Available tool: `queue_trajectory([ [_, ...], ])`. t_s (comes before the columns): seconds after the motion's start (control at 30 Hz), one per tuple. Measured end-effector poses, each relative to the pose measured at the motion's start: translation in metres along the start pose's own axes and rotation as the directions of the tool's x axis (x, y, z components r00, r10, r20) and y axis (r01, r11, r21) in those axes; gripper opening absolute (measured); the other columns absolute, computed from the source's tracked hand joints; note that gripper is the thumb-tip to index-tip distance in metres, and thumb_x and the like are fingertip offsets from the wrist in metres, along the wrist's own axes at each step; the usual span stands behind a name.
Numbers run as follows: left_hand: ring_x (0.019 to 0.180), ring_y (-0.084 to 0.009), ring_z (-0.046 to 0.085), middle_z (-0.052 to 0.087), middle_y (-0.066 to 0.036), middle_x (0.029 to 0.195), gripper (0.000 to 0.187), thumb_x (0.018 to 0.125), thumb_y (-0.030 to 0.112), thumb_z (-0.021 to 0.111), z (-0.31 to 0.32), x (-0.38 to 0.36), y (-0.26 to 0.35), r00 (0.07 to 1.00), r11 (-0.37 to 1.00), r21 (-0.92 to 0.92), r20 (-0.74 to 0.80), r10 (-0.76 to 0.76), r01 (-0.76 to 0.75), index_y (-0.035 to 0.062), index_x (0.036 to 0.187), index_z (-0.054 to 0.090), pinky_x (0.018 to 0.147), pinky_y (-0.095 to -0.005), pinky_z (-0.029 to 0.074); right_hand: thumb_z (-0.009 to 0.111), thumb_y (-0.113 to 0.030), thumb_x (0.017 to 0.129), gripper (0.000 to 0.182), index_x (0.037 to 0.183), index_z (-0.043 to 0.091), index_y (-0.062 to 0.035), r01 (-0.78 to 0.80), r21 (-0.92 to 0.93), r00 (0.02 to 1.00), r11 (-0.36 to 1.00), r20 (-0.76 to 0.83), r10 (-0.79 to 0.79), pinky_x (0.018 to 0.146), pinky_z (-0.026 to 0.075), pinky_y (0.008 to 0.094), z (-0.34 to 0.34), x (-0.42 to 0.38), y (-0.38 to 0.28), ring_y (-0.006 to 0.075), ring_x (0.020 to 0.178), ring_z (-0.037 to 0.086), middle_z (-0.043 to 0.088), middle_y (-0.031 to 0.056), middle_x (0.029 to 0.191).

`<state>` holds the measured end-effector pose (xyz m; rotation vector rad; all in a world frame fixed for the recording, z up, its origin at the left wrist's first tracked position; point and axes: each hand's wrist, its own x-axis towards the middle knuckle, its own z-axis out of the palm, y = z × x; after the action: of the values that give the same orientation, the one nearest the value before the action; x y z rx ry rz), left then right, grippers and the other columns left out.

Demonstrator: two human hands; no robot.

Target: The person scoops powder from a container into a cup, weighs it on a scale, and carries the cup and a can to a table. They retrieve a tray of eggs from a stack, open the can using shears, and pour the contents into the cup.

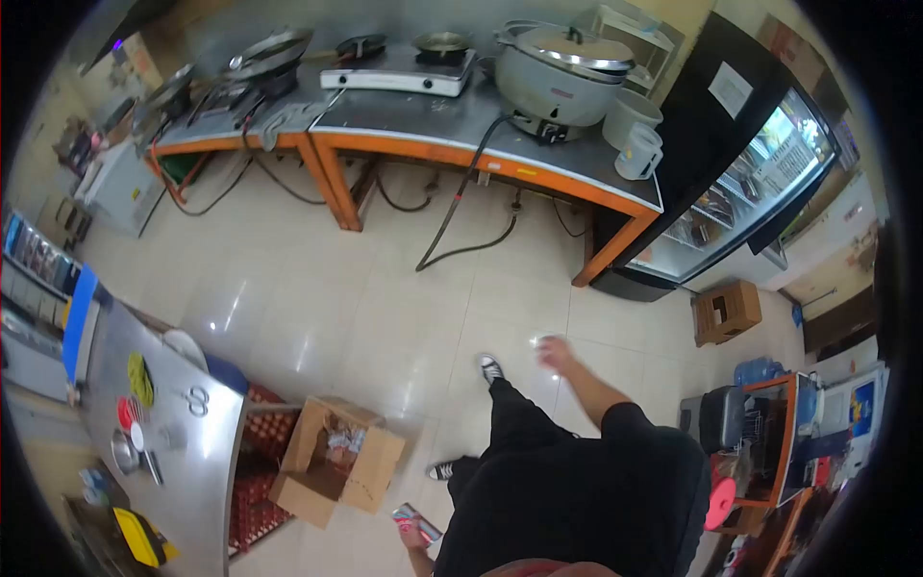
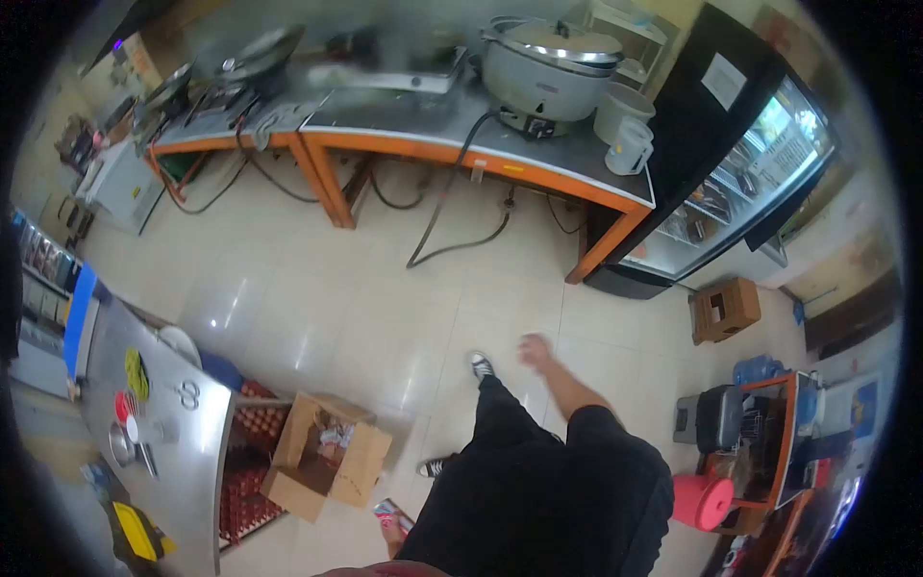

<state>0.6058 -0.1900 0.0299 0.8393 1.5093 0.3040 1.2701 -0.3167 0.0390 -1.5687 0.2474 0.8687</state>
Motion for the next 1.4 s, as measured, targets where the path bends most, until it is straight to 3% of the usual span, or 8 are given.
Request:
queue_trajectory([
  [0.1, 0.096, -0.0198, 0.061, 0.064, -0.007, 0.107, 0.051, 0.086, 0.022, 0.076, 0.043, 0.026, 0.06, 0.985, 0.96, -0.236, -0.119, 0.126, -0.152, 0.0046, 0.129, 0.055, 0.087, -0.0349, 0.051, 0.047, -0.017, 0.095, 0.026, 0.117, 0.059, -0.0099, 0.316, 0.131, 0.929, 0.94, -0.246, -0.278, 0.064, 0.054, 0.0343, -0.143, 0.075, -0.141, 0.0139, 0.072, 0.057, 0.061, 0.0065, 0.095],
  [0.17, 0.07, -0.0183, 0.058, 0.059, -0.005, 0.085, 0.037, 0.09, 0.033, 0.073, 0.083, 0.034, 0.099, 0.949, 0.941, -0.2, -0.22, 0.228, -0.272, 0.007, 0.109, 0.055, 0.063, -0.0357, 0.05, 0.056, -0.018, 0.094, 0.02, 0.111, 0.062, -0.0094, 0.428, 0.201, 0.881, 0.881, -0.308, -0.358, 0.068, 0.054, 0.036, -0.209, 0.135, -0.242, 0.017, 0.077, 0.06, 0.063, 0.0063, 0.095],
  [0.23, 0.06, -0.0151, 0.054, 0.057, -0.004, 0.074, 0.032, 0.096, 0.041, 0.062, 0.153, 0.046, 0.134, 0.957, 0.936, -0.204, -0.106, 0.271, -0.288, 0.0114, 0.102, 0.054, 0.054, -0.0318, 0.044, 0.068, -0.025, 0.091, 0.028, 0.11, 0.064, -0.0047, 0.622, -0.374, 0.393, 0.688, -0.612, -0.687, 0.077, 0.054, 0.0388, -0.222, 0.185, -0.342, 0.0245, 0.083, 0.065, 0.067, 0.0099, 0.098],
  [0.37, 0.054, -0.0127, 0.051, 0.055, -0.003, 0.066, 0.031, 0.101, 0.046, 0.054, 0.237, 0.029, 0.177, 0.945, 0.943, -0.061, 0.012, 0.327, -0.326, 0.0145, 0.099, 0.053, 0.048, -0.0292, 0.04, 0.076, -0.029, 0.085, 0.049, 0.119, 0.061, 0.0035, 0.257, -0.841, 0.074, 0.476, -0.474, -0.877, 0.088, 0.051, 0.0391, -0.29, 0.247, -0.491, 0.0328, 0.098, 0.068, 0.069, 0.021, 0.111],
  [0.5, 0.085, -0.0127, 0.063, 0.063, -0.004, 0.098, 0.035, 0.088, 0.017, 0.075, 0.322, 0.045, 0.179, 0.986, 0.985, -0.067, 0.049, 0.162, -0.159, 0.006, 0.115, 0.056, 0.069, -0.029, 0.054, 0.067, -0.019, 0.092, 0.035, 0.119, 0.062, 0.0029, 0.53, -0.628, 0.141, 0.57, -0.597, -0.79, 0.09, 0.05, 0.0368, -0.266, 0.212, -0.555, 0.0277, 0.104, 0.066, 0.069, 0.0181, 0.111],
  [0.8, 0.094, -0.0188, 0.067, 0.067, -0.006, 0.101, 0.048, 0.08, 0.005, 0.083, 0.561, 0.043, 0.322, 0.785, 0.914, 0.016, 0.518, 0.339, -0.406, 0.0034, 0.121, 0.057, 0.083, -0.0347, 0.056, 0.056, -0.004, 0.095, 0.024, 0.118, 0.063, -0.0021, 0.721, -0.471, 0.299, 0.509, -0.45, -0.841, 0.089, 0.048, 0.028, -0.251, 0.162, -0.513, 0.0141, 0.098, 0.06, 0.064, 0.0067, 0.11],
  [1.07, 0.108, -0.0207, 0.063, 0.064, -0.009, 0.113, 0.071, 0.074, 0.015, 0.091, 0.858, -0.01, 0.47, 0.096, 0.383, -0.21, 0.76, 0.643, -0.9, 0.0002, 0.131, 0.051, 0.096, -0.0353, 0.052, 0.058, -0.011, 0.101, 0.022, 0.121, 0.062, -0.0046, 0.843, -0.512, 0.044, 0.162, -0.235, -0.971, 0.083, 0.047, 0.0243, -0.328, 0.061, -0.79, 0.0087, 0.093, 0.058, 0.064, 0.0018, 0.106],
  [1.4, 0.119, -0.0238, 0.059, 0.057, -0.014, 0.128, 0.079, 0.074, 0.011, 0.09, 1.137, -0.041, 0.517, 0.192, 0.427, -0.215, 0.659, 0.727, -0.878, -0.0026, 0.136, 0.044, 0.102, -0.0363, 0.048, 0.074, -0.036, 0.086, 0.049, 0.126, 0.062, -0.011, 0.595, -0.802, -0.151, -0.052, -0.048, -0.987, 0.101, 0.048, 0.044, -0.371, 0.298, -1.151, 0.0378, 0.12, 0.058, 0.059, 0.0221, 0.128],
])
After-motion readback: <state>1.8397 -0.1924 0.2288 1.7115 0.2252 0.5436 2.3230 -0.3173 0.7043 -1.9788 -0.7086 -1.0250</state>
